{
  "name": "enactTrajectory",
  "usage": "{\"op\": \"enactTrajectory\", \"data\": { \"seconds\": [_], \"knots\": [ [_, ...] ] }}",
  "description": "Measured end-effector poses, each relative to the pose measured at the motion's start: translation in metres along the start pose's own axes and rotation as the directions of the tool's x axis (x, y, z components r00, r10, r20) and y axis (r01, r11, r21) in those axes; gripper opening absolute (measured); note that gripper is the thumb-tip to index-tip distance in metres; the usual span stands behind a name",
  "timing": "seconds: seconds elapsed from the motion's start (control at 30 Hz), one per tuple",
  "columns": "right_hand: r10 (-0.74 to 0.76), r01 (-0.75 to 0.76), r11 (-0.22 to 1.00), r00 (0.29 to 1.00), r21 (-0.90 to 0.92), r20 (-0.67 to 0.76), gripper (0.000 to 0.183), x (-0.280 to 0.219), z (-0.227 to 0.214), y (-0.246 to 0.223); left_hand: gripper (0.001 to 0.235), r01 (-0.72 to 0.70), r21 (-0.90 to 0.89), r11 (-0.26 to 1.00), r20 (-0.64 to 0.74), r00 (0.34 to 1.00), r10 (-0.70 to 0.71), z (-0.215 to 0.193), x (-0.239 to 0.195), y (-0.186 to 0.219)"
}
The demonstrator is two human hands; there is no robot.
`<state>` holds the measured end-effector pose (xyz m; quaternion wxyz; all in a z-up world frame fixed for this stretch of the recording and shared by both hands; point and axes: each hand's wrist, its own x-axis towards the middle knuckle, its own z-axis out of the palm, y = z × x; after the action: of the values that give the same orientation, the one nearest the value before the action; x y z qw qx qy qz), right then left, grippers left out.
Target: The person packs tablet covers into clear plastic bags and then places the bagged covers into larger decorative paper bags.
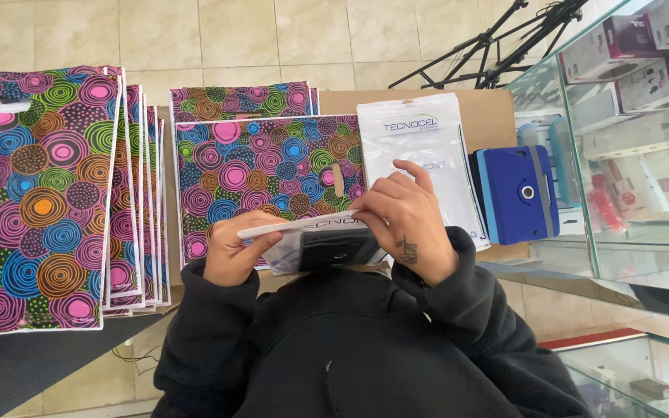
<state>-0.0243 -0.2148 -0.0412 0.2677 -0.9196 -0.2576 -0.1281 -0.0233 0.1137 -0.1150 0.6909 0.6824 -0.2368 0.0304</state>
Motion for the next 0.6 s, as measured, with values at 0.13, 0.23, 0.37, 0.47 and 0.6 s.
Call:
{"op": "enactTrajectory", "data": {
  "seconds": [0.13, 0.23, 0.37, 0.47, 0.6],
  "knots": [
    [0.036, -0.032, 0.996, 0.998, -0.082, 0.052, 0.026, -0.009, -0.023, 0.012, 0.011, 0.035, 0.008, 0.999, -0.001, 0.999, -0.035, -0.009, -0.011, -0.016],
    [0.095, -0.091, 0.994, 0.993, -0.057, 0.076, 0.018, -0.016, -0.035, 0.034, 0.01, 0.061, 0.021, 0.998, -0.02, 0.998, -0.06, -0.018, -0.02, -0.034],
    [0.067, -0.071, 0.981, 0.997, 0.182, 0.027, 0.015, -0.02, -0.026, 0.048, 0.037, 0.129, -0.091, 0.987, -0.014, 0.991, -0.131, -0.019, -0.036, -0.062],
    [0.046, -0.035, 0.969, 0.998, 0.246, -0.04, 0.015, -0.02, -0.023, 0.052, 0.093, 0.245, -0.276, 0.929, 0.115, 0.968, -0.222, -0.016, -0.036, -0.093],
    [0.141, -0.099, 0.875, 0.989, 0.474, -0.054, 0.03, -0.02, -0.023, 0.051, 0.103, 0.399, -0.115, 0.91, 0.237, 0.9, -0.365, -0.02, -0.104, -0.193]
  ]
}}
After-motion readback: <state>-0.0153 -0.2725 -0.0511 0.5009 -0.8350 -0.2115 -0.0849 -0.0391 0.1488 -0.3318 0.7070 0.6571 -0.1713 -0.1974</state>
